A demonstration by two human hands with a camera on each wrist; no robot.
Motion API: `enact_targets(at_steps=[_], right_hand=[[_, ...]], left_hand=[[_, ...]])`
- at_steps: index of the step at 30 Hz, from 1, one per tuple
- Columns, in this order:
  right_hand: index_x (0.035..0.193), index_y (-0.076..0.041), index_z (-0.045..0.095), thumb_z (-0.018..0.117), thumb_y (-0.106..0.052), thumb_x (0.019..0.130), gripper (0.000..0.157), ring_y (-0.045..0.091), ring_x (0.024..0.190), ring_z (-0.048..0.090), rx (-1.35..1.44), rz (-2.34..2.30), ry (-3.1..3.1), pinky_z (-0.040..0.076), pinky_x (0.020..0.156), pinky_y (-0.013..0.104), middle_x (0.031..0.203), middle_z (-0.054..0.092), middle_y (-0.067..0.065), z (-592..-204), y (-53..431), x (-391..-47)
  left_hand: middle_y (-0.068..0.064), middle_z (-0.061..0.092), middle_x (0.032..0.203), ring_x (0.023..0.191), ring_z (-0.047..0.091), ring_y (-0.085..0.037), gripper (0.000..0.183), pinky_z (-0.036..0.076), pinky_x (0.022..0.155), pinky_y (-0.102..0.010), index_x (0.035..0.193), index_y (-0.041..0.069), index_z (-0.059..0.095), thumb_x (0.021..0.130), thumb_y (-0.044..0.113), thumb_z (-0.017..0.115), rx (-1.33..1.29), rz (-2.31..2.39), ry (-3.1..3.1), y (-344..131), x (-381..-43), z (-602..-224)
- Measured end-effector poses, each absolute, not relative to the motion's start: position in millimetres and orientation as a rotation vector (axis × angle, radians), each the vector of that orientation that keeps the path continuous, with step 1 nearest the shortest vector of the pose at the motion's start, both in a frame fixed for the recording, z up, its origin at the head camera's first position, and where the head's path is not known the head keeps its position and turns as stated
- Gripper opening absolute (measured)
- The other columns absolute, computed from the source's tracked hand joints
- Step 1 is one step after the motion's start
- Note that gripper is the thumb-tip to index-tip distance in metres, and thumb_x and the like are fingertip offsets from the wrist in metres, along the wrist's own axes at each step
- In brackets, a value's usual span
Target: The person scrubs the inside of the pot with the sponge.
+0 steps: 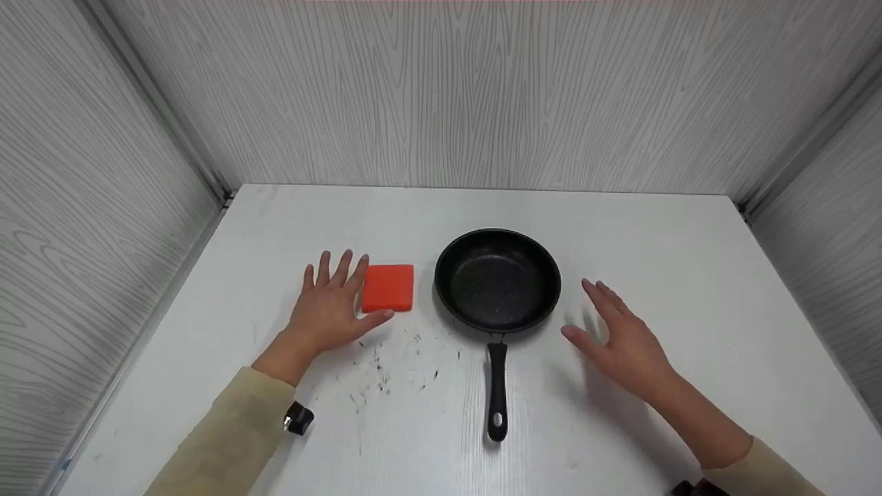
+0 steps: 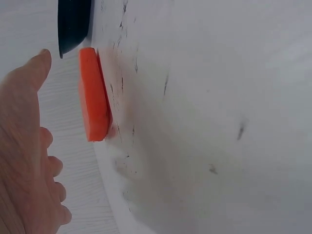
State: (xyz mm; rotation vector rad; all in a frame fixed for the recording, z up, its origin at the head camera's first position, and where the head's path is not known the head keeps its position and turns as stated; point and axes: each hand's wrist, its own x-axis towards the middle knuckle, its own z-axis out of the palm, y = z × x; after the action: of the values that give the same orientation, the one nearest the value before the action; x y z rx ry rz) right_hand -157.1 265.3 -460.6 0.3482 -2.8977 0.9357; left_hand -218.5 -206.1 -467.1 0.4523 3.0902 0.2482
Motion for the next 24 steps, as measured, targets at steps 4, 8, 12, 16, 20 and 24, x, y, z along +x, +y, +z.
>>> enact_targets(at_steps=[4, 8, 12, 16, 20, 24], right_hand=[[0.167, -0.019, 0.037, 0.067, -0.05, 0.103, 0.077, 0.035, 0.153, 0.038, 0.392, 1.093, -2.811, 0.034, 0.118, 0.06, 0.168, 0.039, 0.01, -459, 257, -152], [0.164, -0.015, 0.042, 0.068, -0.042, 0.105, 0.07, 0.033, 0.148, 0.046, 0.412, 1.258, -2.755, 0.042, 0.115, 0.055, 0.165, 0.045, 0.006, -458, 249, -147], [0.16, -0.011, 0.047, 0.068, -0.035, 0.106, 0.063, 0.032, 0.142, 0.054, 0.416, 1.426, -2.715, 0.047, 0.112, 0.047, 0.16, 0.051, 0.009, -460, 239, -144], [0.155, -0.012, 0.054, 0.066, -0.03, 0.107, 0.053, 0.029, 0.136, 0.06, 0.409, 1.635, -2.664, 0.05, 0.107, 0.031, 0.154, 0.057, 0.01, -463, 230, -140], [0.151, -0.005, 0.056, 0.06, -0.026, 0.11, 0.046, 0.035, 0.13, 0.064, 0.43, 1.898, -2.618, 0.054, 0.102, 0.031, 0.148, 0.06, 0.017, -467, 221, -135], [0.149, 0.002, 0.055, 0.053, -0.029, 0.113, 0.048, 0.043, 0.127, 0.065, 0.407, 2.132, -2.595, 0.055, 0.103, 0.045, 0.142, 0.061, 0.026, -470, 212, -132]], left_hand=[[-0.021, 0.014, 0.175, 0.159, 0.003, -0.052, 0.107, 0.003, 0.124, -0.068, 0.171, 0.01, 0.016, 0.096, 0.078, 0.048, 0.475, 0.241, 3.082, -201, -226, -469], [-0.02, 0.013, 0.176, 0.159, 0.003, -0.051, 0.107, 0.002, 0.125, -0.066, 0.171, 0.012, 0.016, 0.095, 0.079, 0.049, 0.473, 0.27, 3.065, -197, -233, -472], [-0.018, 0.013, 0.176, 0.16, 0.003, -0.05, 0.109, 0.002, 0.126, -0.064, 0.172, 0.014, 0.015, 0.093, 0.082, 0.048, 0.478, 0.297, 3.052, -195, -238, -475], [-0.017, 0.015, 0.176, 0.16, 0.006, -0.049, 0.109, 0.003, 0.126, -0.063, 0.172, 0.014, 0.017, 0.093, 0.083, 0.048, 0.512, 0.333, 3.047, -193, -244, -474], [-0.015, 0.018, 0.176, 0.16, 0.009, -0.048, 0.108, 0.004, 0.127, -0.061, 0.171, 0.015, 0.018, 0.093, 0.081, 0.051, 0.551, 0.368, 3.018, -194, -249, -473], [-0.013, 0.02, 0.175, 0.16, 0.012, -0.045, 0.105, 0.008, 0.128, -0.057, 0.171, 0.018, 0.021, 0.093, 0.076, 0.058, 0.58, 0.418, 2.973, -196, -255, -473]])
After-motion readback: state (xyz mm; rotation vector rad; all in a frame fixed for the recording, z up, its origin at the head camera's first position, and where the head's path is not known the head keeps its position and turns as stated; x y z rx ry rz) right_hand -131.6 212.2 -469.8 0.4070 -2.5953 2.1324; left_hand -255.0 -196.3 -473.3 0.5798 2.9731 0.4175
